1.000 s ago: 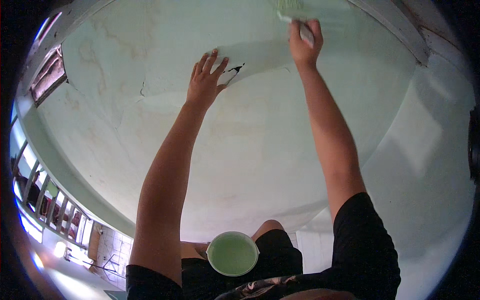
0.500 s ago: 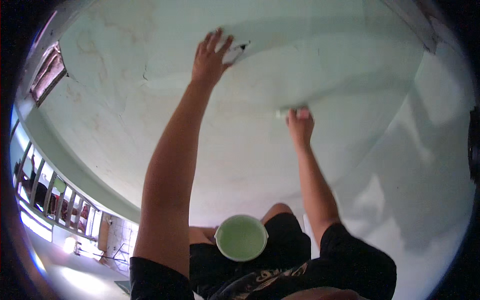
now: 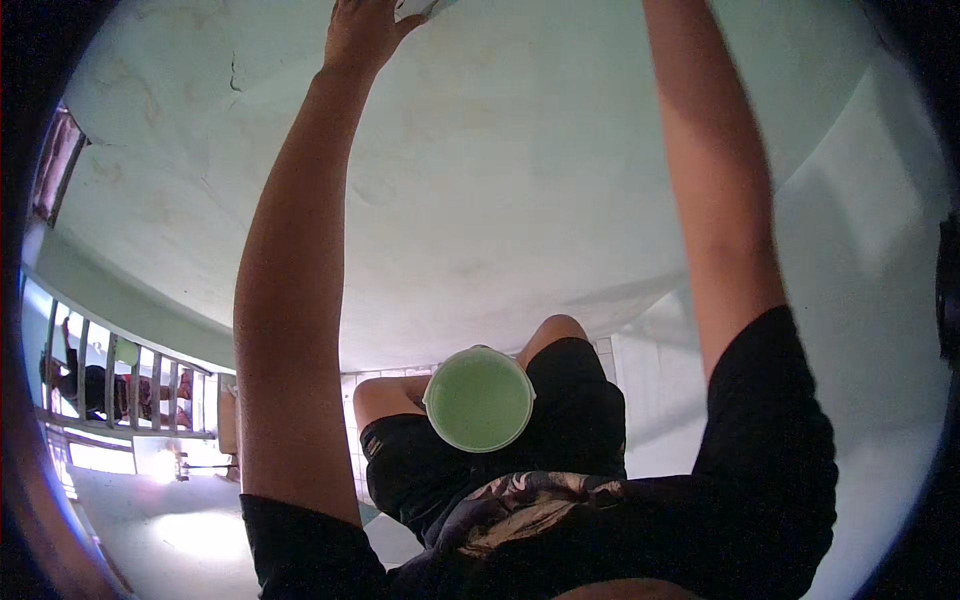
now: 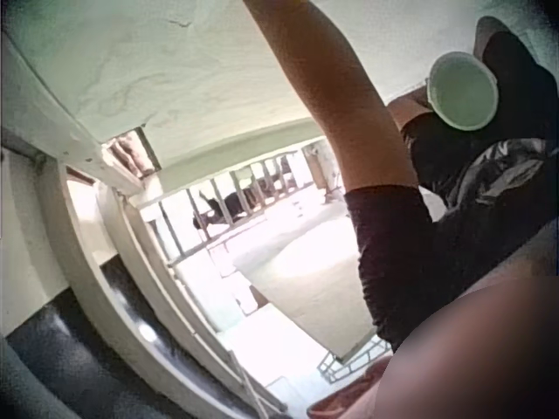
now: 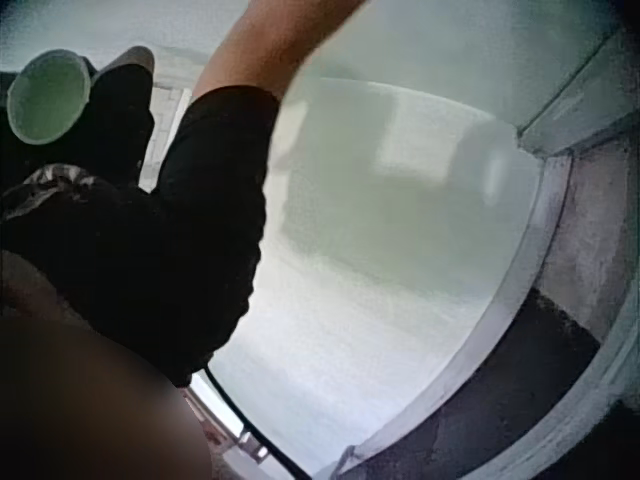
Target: The person applies a liquid from a bowl to a damaged section of a ceiling using a brush.
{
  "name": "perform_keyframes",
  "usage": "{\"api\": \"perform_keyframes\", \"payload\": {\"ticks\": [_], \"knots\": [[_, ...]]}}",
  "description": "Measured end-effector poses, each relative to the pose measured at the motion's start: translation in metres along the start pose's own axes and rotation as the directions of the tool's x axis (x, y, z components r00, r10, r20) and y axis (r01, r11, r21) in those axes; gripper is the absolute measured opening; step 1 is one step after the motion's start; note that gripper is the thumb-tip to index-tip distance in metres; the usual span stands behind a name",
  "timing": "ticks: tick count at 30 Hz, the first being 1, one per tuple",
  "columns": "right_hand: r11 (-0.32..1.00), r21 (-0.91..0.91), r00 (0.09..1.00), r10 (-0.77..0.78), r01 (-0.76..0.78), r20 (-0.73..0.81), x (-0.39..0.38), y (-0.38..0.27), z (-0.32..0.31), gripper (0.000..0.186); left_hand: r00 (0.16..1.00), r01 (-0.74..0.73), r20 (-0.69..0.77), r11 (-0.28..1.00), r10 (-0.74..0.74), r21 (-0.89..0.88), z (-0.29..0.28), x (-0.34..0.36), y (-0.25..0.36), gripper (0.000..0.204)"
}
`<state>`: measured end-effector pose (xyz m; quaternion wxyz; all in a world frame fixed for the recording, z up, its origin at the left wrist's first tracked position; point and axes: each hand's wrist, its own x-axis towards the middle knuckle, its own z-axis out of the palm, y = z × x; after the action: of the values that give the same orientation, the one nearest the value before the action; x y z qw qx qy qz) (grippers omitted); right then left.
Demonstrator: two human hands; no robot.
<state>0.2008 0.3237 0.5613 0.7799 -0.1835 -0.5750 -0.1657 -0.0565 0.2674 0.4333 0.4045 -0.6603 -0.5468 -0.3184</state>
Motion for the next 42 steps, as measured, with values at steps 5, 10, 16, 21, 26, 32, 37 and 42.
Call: {"api": "perform_keyframes", "payload": {"ticks": [5, 10, 16, 21, 26, 32, 37, 42], "knots": [[0.927, 0.207, 0.95, 0.3, -0.313, 0.092, -0.223, 0.031, -0.053, 0.02, 0.998, 0.043, 0.039, 0.999, -0.043, 0.001, -0.007, -0.002, 0.004, 0.082], [0.498, 0.183, 0.53, 0.79, -0.848, 0.308, -0.418, 0.009, -0.139, 0.014, 0.99, -0.127, -0.06, 0.99, 0.131, 0.058, 0.011, 0.002, -0.004, 0.078], [0.507, -0.05, 0.501, 0.861, -0.861, 0.089, -0.47, -0.013, -0.166, 0.01, 0.956, -0.24, -0.151, 0.966, 0.253, 0.1, 0.019, 0.006, -0.012, 0.071], [0.693, -0.084, 0.695, 0.719, -0.716, -0.005, -0.371, -0.018, -0.102, 0.013, 0.94, -0.297, -0.144, 0.95, 0.309, 0.098, 0.018, 0.015, -0.017, 0.069], [0.773, 0.275, 0.799, 0.601, -0.572, -0.029, -0.314, -0.021, -0.086, 0.014, 0.958, -0.271, -0.056, 0.95, 0.282, 0.158, 0.013, 0.018, -0.014, 0.067], [0.56, 0.007, 0.553, 0.815, -0.828, 0.172, -0.462, -0.016, -0.147, 0.013, 0.981, -0.196, 0.017, 0.968, 0.196, 0.158, 0.008, 0.012, -0.012, 0.07], [0.52, 0.019, 0.512, 0.835, -0.854, 0.203, -0.538, -0.069, -0.215, 0.011, 0.963, -0.268, -0.005, 0.962, 0.268, 0.062, -0.004, 0.001, -0.015, 0.056], [0.39, -0.12, 0.331, 0.88, -0.913, 0.341, -0.544, -0.064, -0.227, 0.017, 0.997, 0.021, 0.073, 0.984, -0.009, -0.177, 0.026, -0.115, 0.071, 0.041]]}}
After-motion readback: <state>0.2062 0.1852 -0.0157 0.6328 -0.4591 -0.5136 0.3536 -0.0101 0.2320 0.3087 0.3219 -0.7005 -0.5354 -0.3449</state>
